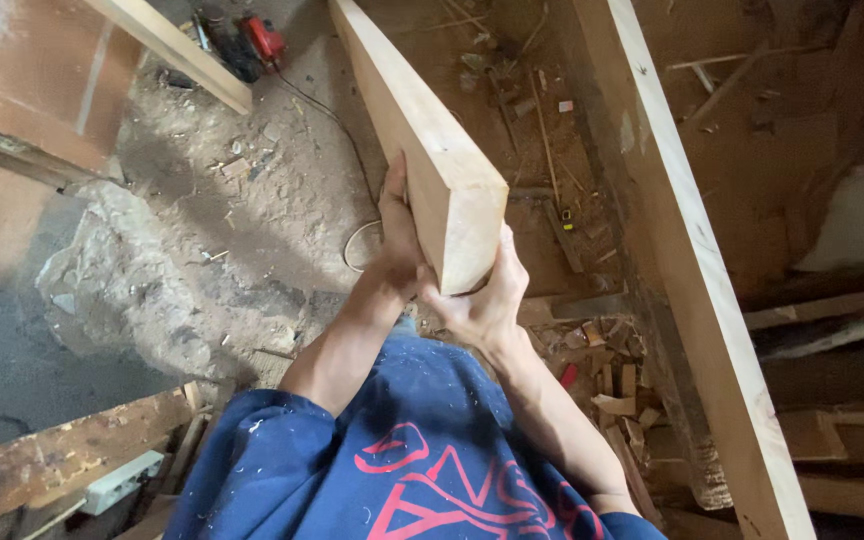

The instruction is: The person measures a long wooden plank with a tape measure and marks it with a pencil. They then use a try square to draw perpendicular lines across the plank. The person handles the plank and tools throughout the process.

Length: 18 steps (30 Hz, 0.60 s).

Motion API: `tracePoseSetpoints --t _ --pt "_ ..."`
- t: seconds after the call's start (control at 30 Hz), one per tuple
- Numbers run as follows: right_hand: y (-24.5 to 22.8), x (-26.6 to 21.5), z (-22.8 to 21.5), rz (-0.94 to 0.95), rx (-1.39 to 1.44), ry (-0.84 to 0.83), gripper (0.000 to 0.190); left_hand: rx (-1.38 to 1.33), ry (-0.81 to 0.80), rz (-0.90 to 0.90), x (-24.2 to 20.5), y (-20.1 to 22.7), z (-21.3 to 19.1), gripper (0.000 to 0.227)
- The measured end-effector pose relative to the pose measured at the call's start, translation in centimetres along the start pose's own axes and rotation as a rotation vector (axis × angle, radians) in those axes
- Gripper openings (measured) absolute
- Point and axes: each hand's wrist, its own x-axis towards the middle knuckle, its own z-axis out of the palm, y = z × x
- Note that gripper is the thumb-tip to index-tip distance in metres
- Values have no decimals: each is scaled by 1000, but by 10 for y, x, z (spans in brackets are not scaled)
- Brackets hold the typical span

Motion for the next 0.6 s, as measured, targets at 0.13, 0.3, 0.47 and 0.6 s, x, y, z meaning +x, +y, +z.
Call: tracePoseSetpoints --t 0.13,0.3,0.47,0.6 --pt "-2 0 5 -3 -32 2 71 -2 -17 50 3 1 -4 69" --pt "0 0 -7 -13 -55 -113 93 27 54 2 1 3 -10 71" --pt "14 3 -27 -237 -4 -105 127 223 46 -134 -9 20 0 69" --pt "13 -16 0 -218 -167 203 120 339 369 -266 -19 22 12 68"
